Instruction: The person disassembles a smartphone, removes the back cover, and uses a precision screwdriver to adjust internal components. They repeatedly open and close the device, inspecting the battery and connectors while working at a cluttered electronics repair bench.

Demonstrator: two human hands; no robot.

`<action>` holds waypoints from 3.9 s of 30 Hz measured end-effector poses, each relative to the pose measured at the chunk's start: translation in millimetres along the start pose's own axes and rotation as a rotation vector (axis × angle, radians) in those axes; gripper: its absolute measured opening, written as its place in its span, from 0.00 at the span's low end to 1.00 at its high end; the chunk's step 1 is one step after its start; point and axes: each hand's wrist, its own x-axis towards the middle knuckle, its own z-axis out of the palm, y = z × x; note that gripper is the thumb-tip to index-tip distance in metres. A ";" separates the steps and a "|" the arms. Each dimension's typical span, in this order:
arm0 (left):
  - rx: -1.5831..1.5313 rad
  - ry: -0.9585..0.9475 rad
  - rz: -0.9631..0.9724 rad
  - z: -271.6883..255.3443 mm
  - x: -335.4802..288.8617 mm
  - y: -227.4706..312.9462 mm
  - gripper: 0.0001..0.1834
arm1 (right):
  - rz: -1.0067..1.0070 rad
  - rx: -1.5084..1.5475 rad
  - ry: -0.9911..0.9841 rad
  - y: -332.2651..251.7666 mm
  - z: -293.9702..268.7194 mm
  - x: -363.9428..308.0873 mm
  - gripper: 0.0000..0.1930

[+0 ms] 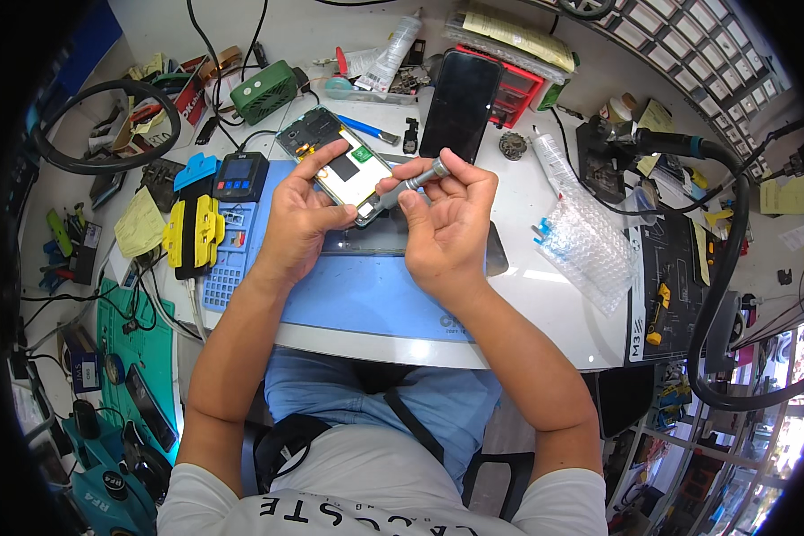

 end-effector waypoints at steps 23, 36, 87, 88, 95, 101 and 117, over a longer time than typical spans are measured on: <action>0.070 -0.024 0.022 2.9 -2.9 -0.6 0.43 | -0.424 -0.268 -0.056 2.9 -1.9 1.6 0.26; 0.041 -0.029 0.059 5.2 -3.5 -0.6 0.45 | -0.419 -0.435 -0.081 -6.1 -5.3 -0.7 0.26; 0.054 0.042 0.121 -2.8 1.9 1.3 0.43 | -0.175 -0.360 -0.066 9.8 -6.0 -3.0 0.31; 0.054 0.041 0.117 -2.7 1.2 2.1 0.43 | -0.161 -0.362 -0.070 10.5 -5.2 -3.6 0.31; 0.072 0.014 0.044 -2.2 -0.2 5.7 0.40 | -0.137 -0.367 -0.069 11.6 -5.2 -3.1 0.31; 0.242 0.017 0.028 -5.0 -0.1 0.6 0.30 | -0.187 -0.226 0.092 5.1 -6.1 3.2 0.34; 0.283 -0.082 0.050 2.7 -5.0 0.6 0.26 | -0.195 -0.206 0.105 5.5 -7.7 1.9 0.33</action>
